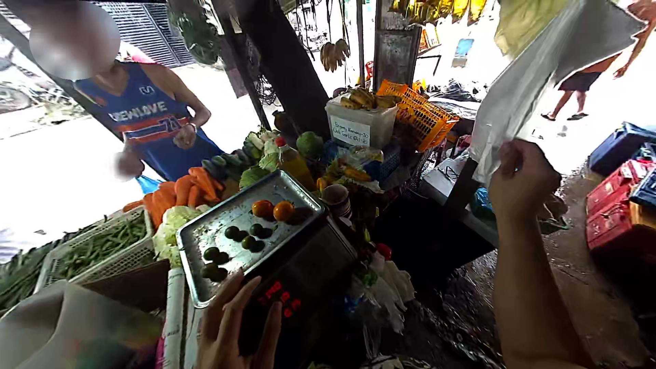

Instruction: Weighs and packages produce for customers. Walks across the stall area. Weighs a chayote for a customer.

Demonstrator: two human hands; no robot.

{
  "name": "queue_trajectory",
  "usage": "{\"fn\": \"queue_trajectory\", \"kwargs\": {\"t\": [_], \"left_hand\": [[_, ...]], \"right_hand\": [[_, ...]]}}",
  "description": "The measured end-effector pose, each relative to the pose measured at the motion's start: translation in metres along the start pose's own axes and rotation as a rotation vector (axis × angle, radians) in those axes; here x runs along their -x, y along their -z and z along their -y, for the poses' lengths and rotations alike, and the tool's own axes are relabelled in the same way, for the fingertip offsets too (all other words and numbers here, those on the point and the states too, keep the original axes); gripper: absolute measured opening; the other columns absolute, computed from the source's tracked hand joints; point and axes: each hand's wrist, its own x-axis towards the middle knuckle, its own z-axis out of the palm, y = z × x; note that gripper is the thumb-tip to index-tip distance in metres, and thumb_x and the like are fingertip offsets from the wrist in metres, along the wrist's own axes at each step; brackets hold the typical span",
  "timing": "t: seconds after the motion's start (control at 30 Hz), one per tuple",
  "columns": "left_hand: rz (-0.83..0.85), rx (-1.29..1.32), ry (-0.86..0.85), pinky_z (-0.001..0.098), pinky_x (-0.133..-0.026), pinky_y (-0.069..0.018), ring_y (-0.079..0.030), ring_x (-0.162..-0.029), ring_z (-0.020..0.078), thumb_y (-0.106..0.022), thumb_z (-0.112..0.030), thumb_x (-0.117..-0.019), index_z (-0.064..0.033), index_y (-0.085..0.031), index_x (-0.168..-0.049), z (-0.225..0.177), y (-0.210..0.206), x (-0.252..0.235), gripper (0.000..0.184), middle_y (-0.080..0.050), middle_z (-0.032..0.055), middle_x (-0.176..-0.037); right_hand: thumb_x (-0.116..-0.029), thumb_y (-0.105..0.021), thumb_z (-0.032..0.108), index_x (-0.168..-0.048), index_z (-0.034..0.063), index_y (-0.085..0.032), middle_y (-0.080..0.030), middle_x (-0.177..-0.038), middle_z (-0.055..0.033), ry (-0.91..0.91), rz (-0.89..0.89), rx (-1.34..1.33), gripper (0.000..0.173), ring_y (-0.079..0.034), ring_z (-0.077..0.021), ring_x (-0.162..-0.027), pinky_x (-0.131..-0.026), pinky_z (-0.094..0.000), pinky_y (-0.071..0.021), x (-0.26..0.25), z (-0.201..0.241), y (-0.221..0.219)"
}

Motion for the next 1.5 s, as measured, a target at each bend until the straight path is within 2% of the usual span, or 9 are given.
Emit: {"fn": "queue_trajectory", "kwargs": {"t": [0.13,0.33,0.67,0.87,1.07,1.17,1.3,1.43,1.5], "left_hand": [[0.033,0.020,-0.059,0.0489,-0.112,-0.0420,-0.049,-0.136,0.0345,-0.071,-0.037,-0.0949,-0.0060,-0.064,-0.130,-0.011,-0.010,0.009,0.047,-0.055,0.0252,-0.141],[0.239,0.339,-0.064,0.0367,-0.106,-0.0518,-0.062,-0.125,0.0132,-0.083,-0.027,-0.0842,-0.0117,-0.045,-0.153,-0.029,-0.061,0.027,0.080,-0.066,0.0032,-0.135],[-0.047,1.092,0.645,0.0186,-0.063,-0.0547,-0.061,-0.064,-0.0006,-0.048,-0.019,-0.1070,-0.0138,-0.071,-0.090,0.008,-0.006,0.025,0.029,-0.066,-0.0088,-0.073],[-0.066,1.491,0.585,0.0475,-0.102,-0.0542,-0.061,-0.129,0.0289,-0.070,-0.068,-0.0826,-0.0114,-0.035,-0.154,0.012,-0.001,0.053,0.098,-0.058,0.0109,-0.145],[0.137,0.853,0.525,0.0369,-0.095,-0.0609,-0.067,-0.116,0.0186,-0.094,-0.024,-0.0686,0.0029,-0.036,-0.152,-0.013,-0.011,0.066,0.105,-0.063,0.0104,-0.134],[0.008,0.869,0.630,0.0347,-0.088,-0.0620,-0.073,-0.096,0.0141,-0.062,-0.006,-0.0984,0.0038,-0.063,-0.129,-0.010,-0.015,0.069,0.032,-0.075,0.0069,-0.108],[-0.326,1.341,0.973,0.0320,-0.080,-0.0610,-0.072,-0.086,0.0137,-0.032,-0.025,-0.1112,-0.0029,-0.067,-0.112,-0.005,0.005,0.064,0.041,-0.074,0.0064,-0.095],[-0.427,1.587,0.815,0.0353,-0.092,-0.0601,-0.073,-0.103,0.0191,-0.066,-0.055,-0.0933,-0.0069,-0.061,-0.127,0.001,0.009,0.077,0.059,-0.073,0.0098,-0.113],[-0.399,1.531,0.797,0.0370,-0.094,-0.0598,-0.073,-0.102,0.0220,-0.072,-0.029,-0.0947,-0.0016,-0.060,-0.126,-0.001,0.008,0.078,0.044,-0.074,0.0137,-0.113]], "right_hand": [[-0.1022,-0.059,0.026,-0.105,-0.0033,-0.073,-0.068,-0.112,-0.0265,0.230,0.330,-0.092,0.033,-0.064,-0.0452,-0.109,-0.094,-0.0631,-0.0507,0.058,0.034,-0.007],[-0.1007,-0.065,0.026,-0.088,0.0035,-0.063,-0.062,-0.072,-0.0018,0.192,1.314,-1.059,0.026,-0.057,-0.0023,-0.063,-0.058,-0.0191,-0.0472,0.184,0.125,-0.014],[-0.0880,-0.077,0.041,-0.083,0.0175,-0.070,-0.057,-0.063,0.0170,0.019,1.491,-1.136,0.025,-0.049,0.0085,-0.055,-0.053,-0.0120,-0.0419,0.151,0.164,-0.066],[-0.1003,-0.063,0.029,-0.070,0.0176,-0.064,-0.051,-0.058,0.0135,-0.005,1.395,-1.101,0.032,-0.046,0.0057,-0.051,-0.050,-0.0144,-0.0390,0.171,0.188,-0.081],[-0.1047,-0.058,0.031,-0.074,0.0136,-0.071,-0.058,-0.059,0.0094,0.021,1.313,-0.956,0.038,-0.052,0.0031,-0.053,-0.053,-0.0192,-0.0460,0.184,0.206,-0.087],[-0.1042,-0.058,0.036,-0.070,0.0151,-0.069,-0.053,-0.056,0.0102,0.059,1.228,-0.905,0.041,-0.047,0.0030,-0.049,-0.049,-0.0200,-0.0409,0.184,0.208,-0.094],[-0.1010,-0.063,0.040,-0.063,0.0169,-0.059,-0.048,-0.052,0.0115,0.122,1.166,-0.857,0.044,-0.042,0.0032,-0.046,-0.047,-0.0200,-0.0371,0.173,0.200,-0.106],[-0.1008,-0.064,0.037,-0.062,0.0174,-0.055,-0.044,-0.052,0.0133,0.095,1.129,-0.879,0.045,-0.039,0.0055,-0.046,-0.047,-0.0167,-0.0345,0.168,0.194,-0.107],[-0.1008,-0.064,0.038,-0.061,0.0174,-0.054,-0.044,-0.052,0.0136,0.087,1.107,-0.859,0.046,-0.038,0.0055,-0.045,-0.047,-0.0170,-0.0337,0.168,0.191,-0.110]]}}
